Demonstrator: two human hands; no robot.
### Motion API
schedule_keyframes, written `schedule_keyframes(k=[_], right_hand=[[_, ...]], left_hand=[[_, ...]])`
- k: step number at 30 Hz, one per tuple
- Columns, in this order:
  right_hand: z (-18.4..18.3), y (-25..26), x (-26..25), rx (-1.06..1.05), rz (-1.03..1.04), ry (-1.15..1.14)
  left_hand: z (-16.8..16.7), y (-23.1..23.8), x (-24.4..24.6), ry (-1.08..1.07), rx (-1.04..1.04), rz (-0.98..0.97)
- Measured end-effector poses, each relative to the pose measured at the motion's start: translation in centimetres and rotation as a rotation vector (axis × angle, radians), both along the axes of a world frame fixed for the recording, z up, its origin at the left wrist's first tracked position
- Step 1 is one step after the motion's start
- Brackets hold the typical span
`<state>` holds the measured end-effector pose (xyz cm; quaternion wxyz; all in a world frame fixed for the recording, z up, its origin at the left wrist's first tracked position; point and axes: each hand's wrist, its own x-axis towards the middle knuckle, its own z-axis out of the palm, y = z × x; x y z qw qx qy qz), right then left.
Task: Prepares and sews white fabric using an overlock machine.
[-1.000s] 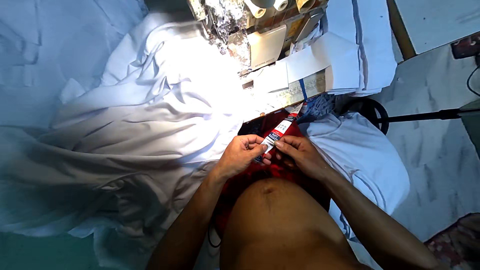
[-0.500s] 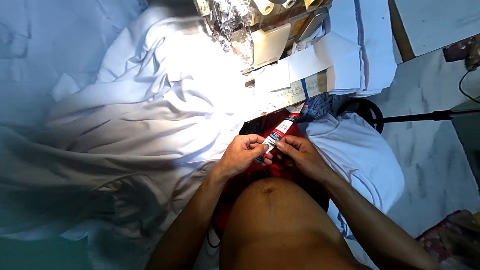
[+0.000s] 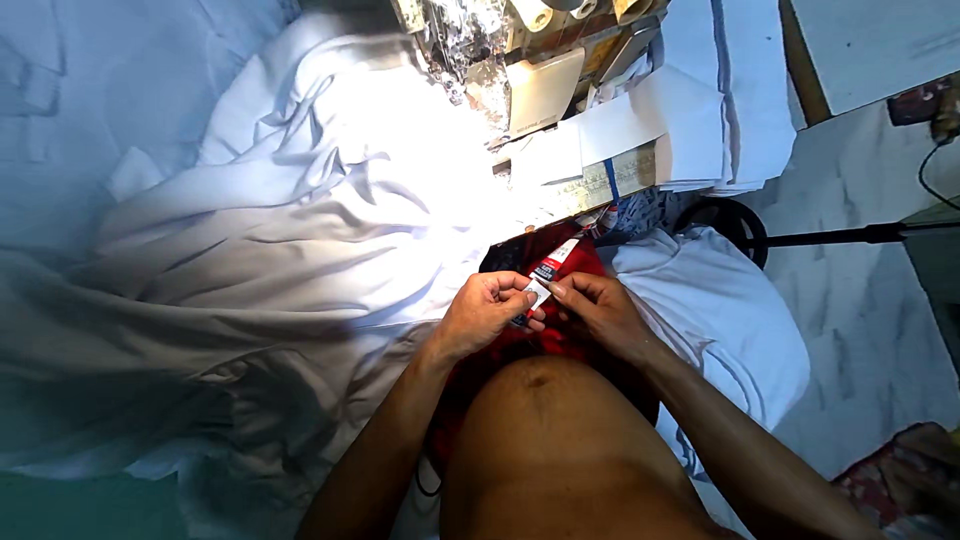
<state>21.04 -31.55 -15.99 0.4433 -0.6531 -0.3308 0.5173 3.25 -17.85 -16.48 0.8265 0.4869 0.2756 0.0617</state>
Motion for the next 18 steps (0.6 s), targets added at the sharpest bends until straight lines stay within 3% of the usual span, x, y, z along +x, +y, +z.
schedule_keyframes(k=[3,7,9,10,14,16,18], right_hand=[[0.0,-0.1,-0.7,0.088,-0.022,0.078],[1.6,2.4,-2.4,0.327,-0.126,0.064],[2.8,4.3,-2.5,0.372,-0.157,0.089],[3.4,5.2,-2.3,0.392,-0.156,0.096],[6.3,8.3,-0.6,0.441,-0.075,-0.056],[7.6,9.4,-0.2,0.447,-0.008,-0.157],[8.6,10.0,-0.1,0.481,0.078,-0.176]], left_hand=[[0.9,-0.4,-0.2,-0.005,0.014,0.132],[3.3,-0.6,0.4,-0.069,-0.169,0.421],[4.5,-0.2,0.6,-0.106,-0.096,0.506],[5.0,0.2,0.4,-0.115,0.069,0.531],[7.7,3.3,-1.4,-0.064,1.143,0.508],[9.5,4.2,-2.0,-0.007,1.448,0.416],[10.4,4.6,-2.1,0.054,1.576,0.295]])
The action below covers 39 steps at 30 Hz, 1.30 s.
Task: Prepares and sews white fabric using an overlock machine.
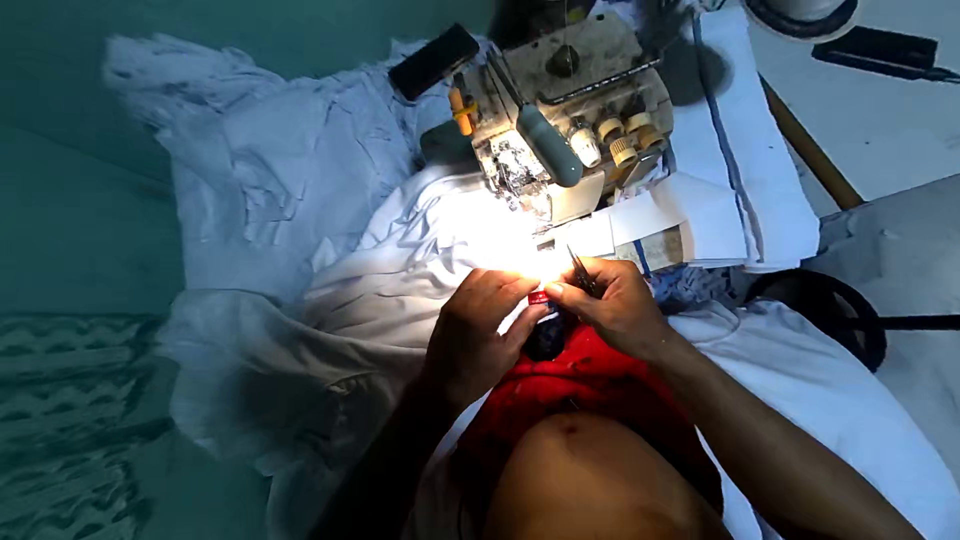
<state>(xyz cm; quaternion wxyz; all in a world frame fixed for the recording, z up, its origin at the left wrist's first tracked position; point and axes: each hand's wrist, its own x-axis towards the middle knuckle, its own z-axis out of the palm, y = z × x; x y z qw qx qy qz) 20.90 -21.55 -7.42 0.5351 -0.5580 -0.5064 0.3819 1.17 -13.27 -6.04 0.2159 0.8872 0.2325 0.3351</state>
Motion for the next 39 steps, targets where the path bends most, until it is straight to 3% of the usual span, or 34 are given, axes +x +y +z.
schedule_keyframes(k=[3,6,8,12,32,39], right_hand=[[0.0,0.3,-0.3,0.077,0.061,0.155],[-1.1,0.4,-0.8,0.118,-0.053,0.362],[-1.2,0.3,-1.4,0.099,-0.053,0.373],[-1.0,0.3,-3.0,0.107,-0.085,0.246],[-2.0,0.0,-2.7,0.069,-0.061,0.297],[-2.6,0.3,-2.1,0.013,-0.096,0.298]], left_hand=[[-0.1,0.1,0.1,-0.062,-0.113,-0.023],[-0.3,-0.5,0.3,-0.279,-0.491,-0.008],[-0.7,-1.1,0.7,-0.395,-0.676,0.01],[-1.7,-1.9,1.3,-0.504,-0.818,0.01],[-2.1,-1.7,0.5,-0.508,-0.972,0.008],[-1.0,0.0,-0.3,-0.38,-1.061,0.083]])
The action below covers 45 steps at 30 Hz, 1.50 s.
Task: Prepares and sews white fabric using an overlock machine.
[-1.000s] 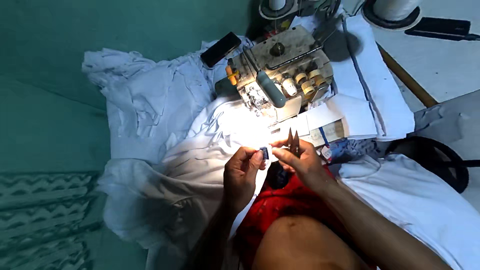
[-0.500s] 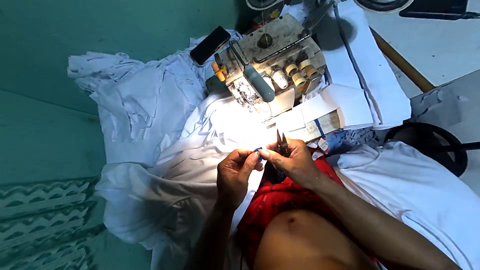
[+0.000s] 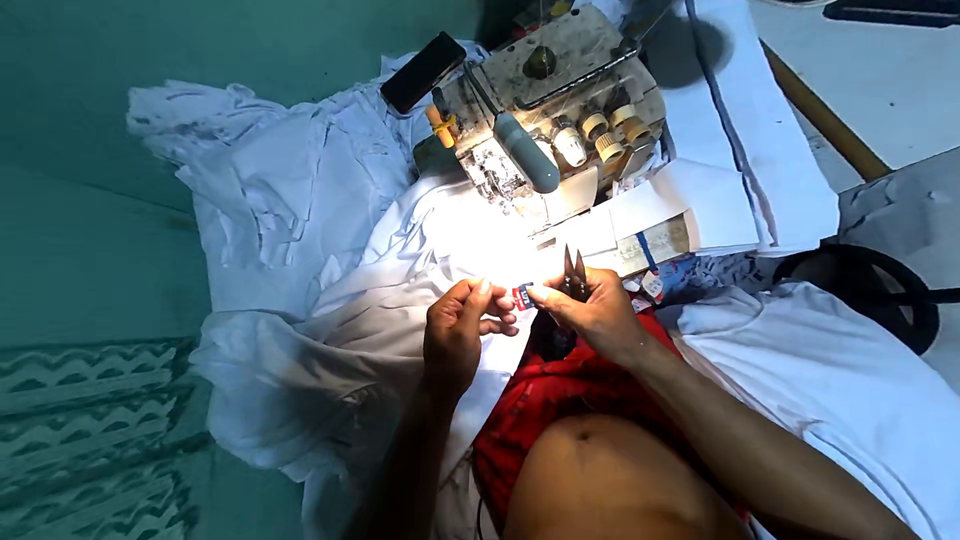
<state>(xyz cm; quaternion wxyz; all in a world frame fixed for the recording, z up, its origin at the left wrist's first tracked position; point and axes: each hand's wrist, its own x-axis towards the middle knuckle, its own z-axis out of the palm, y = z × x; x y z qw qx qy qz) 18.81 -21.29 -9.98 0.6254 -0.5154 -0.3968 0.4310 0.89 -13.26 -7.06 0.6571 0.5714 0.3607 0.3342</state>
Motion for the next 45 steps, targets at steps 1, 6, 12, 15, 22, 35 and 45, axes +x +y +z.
schedule_keyframes(k=[1,6,12,15,22,35,45], right_hand=[[-0.1,0.0,0.1,-0.004,-0.006,0.008],[-0.1,0.2,0.2,-0.015,-0.005,0.04],[-0.2,0.4,0.3,-0.032,0.021,0.074],[-0.3,0.5,0.4,-0.056,0.014,0.114],[-4.1,3.5,0.3,-0.169,-0.174,0.036],[-4.0,2.1,-0.1,-0.156,-0.126,0.109],[-3.9,2.0,-0.2,-0.15,-0.138,0.118]], left_hand=[[0.2,0.3,-0.1,0.03,-0.004,-0.026],[1.0,0.7,-0.1,0.178,0.017,-0.175],[1.0,1.2,0.4,0.196,-0.015,-0.194],[0.9,1.6,0.6,0.175,-0.068,-0.203],[3.0,5.8,2.4,0.369,0.097,-0.183],[3.6,8.8,5.5,0.434,-0.181,-0.032],[3.5,8.9,5.7,0.413,-0.216,-0.024]])
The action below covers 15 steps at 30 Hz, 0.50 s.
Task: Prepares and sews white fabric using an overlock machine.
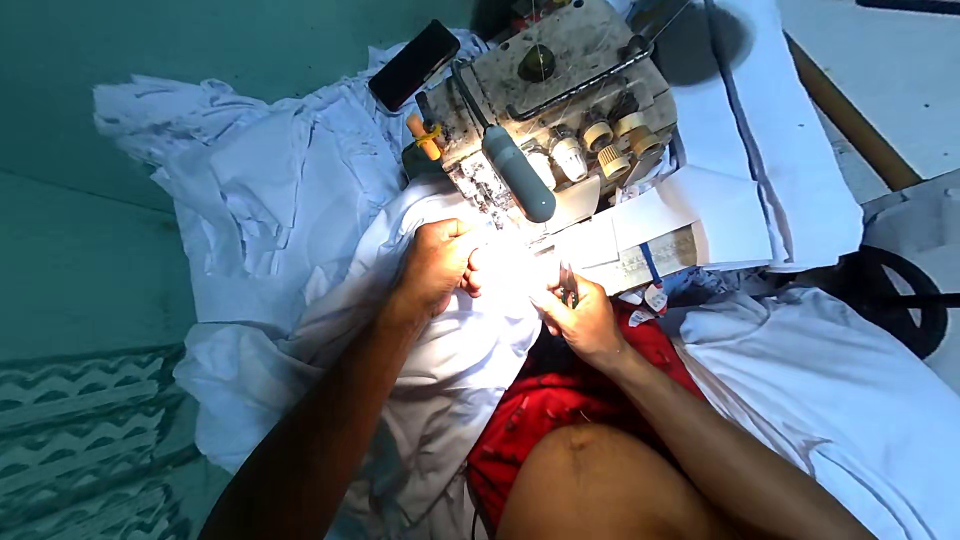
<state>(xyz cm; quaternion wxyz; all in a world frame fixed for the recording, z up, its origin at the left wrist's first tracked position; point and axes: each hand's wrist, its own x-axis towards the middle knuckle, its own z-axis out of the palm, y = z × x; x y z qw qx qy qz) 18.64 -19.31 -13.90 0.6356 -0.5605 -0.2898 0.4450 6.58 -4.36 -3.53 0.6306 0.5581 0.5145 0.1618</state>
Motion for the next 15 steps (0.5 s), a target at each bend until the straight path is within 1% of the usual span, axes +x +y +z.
schedule_keyframes(k=[2,3,4,5,7,8,9,10,11,13,15], right_hand=[[0.0,0.0,-0.1,0.005,-0.008,-0.004],[-0.1,0.0,-0.2,0.004,-0.014,-0.005],[-0.1,-0.1,-0.3,0.003,-0.019,-0.01],[-0.1,-0.2,-0.4,-0.002,-0.024,-0.021],[0.2,-0.8,-0.4,-0.024,-0.022,-0.059],[0.3,-1.2,-0.5,-0.028,-0.015,-0.082],[0.6,-1.6,-0.6,-0.023,-0.007,-0.097],[0.9,-2.0,-0.7,-0.01,0.0,-0.105],[1.1,-2.1,-0.8,0.004,0.003,-0.11],[1.2,-1.9,-1.1,0.035,0.0,-0.108],[1.1,-1.2,-1.3,0.048,-0.006,-0.112]], left_hand=[[0.0,0.0,0.0,0.013,0.017,-0.011],[-0.1,0.0,-0.1,0.026,0.057,-0.026],[-0.2,-0.1,-0.3,0.064,0.154,-0.059],[-0.5,-0.1,-0.6,0.145,0.343,-0.116],[-1.3,-0.7,-1.9,0.355,0.958,-0.267],[-1.9,-0.8,-2.6,0.376,1.214,-0.363],[-2.4,-0.9,-3.3,0.375,1.369,-0.473],[-3.1,-1.0,-3.8,0.383,1.438,-0.573],[-3.8,-1.3,-4.2,0.411,1.454,-0.637],[-5.0,-1.5,-4.7,0.426,1.446,-0.666],[-5.2,-0.7,-4.8,0.412,1.441,-0.665]])
